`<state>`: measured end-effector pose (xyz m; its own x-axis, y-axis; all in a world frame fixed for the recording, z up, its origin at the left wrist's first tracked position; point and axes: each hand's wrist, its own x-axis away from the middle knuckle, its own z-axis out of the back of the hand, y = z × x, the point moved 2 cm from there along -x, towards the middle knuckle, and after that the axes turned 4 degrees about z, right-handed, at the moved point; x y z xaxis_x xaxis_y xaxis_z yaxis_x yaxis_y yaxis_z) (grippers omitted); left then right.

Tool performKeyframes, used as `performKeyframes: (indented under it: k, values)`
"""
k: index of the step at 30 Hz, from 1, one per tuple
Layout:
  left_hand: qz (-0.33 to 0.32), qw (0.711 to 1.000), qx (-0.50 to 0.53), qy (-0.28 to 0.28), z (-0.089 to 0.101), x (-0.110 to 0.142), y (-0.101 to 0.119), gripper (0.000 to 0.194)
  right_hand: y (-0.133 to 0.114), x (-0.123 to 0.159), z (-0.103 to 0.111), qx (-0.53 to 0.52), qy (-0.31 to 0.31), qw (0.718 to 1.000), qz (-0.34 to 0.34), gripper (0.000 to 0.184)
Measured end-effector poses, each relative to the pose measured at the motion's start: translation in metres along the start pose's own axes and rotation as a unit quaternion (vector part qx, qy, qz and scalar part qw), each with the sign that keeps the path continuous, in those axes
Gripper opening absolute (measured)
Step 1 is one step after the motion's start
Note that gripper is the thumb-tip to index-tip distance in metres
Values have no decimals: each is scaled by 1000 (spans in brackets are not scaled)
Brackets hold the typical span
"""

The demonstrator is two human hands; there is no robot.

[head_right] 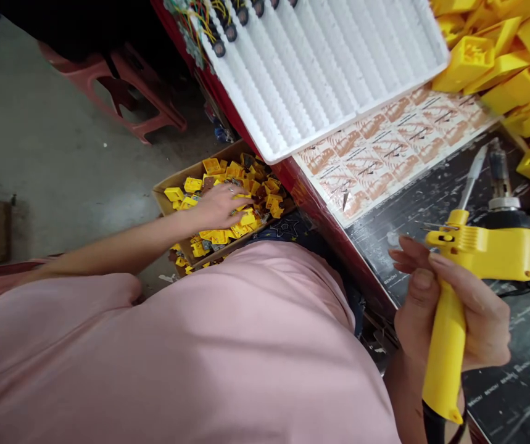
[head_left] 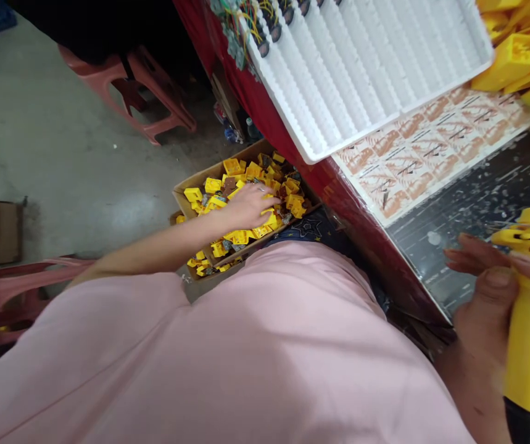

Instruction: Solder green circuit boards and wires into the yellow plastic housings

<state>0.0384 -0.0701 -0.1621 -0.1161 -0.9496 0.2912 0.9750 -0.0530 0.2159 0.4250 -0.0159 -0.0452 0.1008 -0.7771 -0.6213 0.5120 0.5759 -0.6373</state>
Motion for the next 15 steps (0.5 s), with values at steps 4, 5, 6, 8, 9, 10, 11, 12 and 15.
performKeyframes:
  k: [4,5,6,8,9,10,11,12,15]
  values:
    - [-16,1000,10,-18,-30,-56,49,67,-5,-6,0,-53,-16,995,87,13]
    - [-15,1000,12,-24,-37,-66,54,70,-5,-6,1,-59,-24,993,99,13]
    - [-15,999,15,-31,-42,-73,57,70,-4,-6,2,-59,-25,992,105,13]
    - [-20,998,24,-47,-45,-80,55,65,-3,-4,4,-39,-31,995,85,12]
    - [-21,998,29,-55,-43,-81,50,61,-3,-2,5,-25,-31,997,65,14]
    - [-17,997,33,-60,-39,-79,43,56,-2,-1,6,-13,-29,998,48,19]
    - [-7,997,37,-63,-31,-76,33,53,-2,1,8,-1,-26,999,31,24]
    - [5,997,41,-64,-21,-71,21,51,-2,2,10,10,-24,1000,14,29]
    - [45,996,53,-64,15,-49,-23,53,0,7,20,44,-24,998,-34,40]
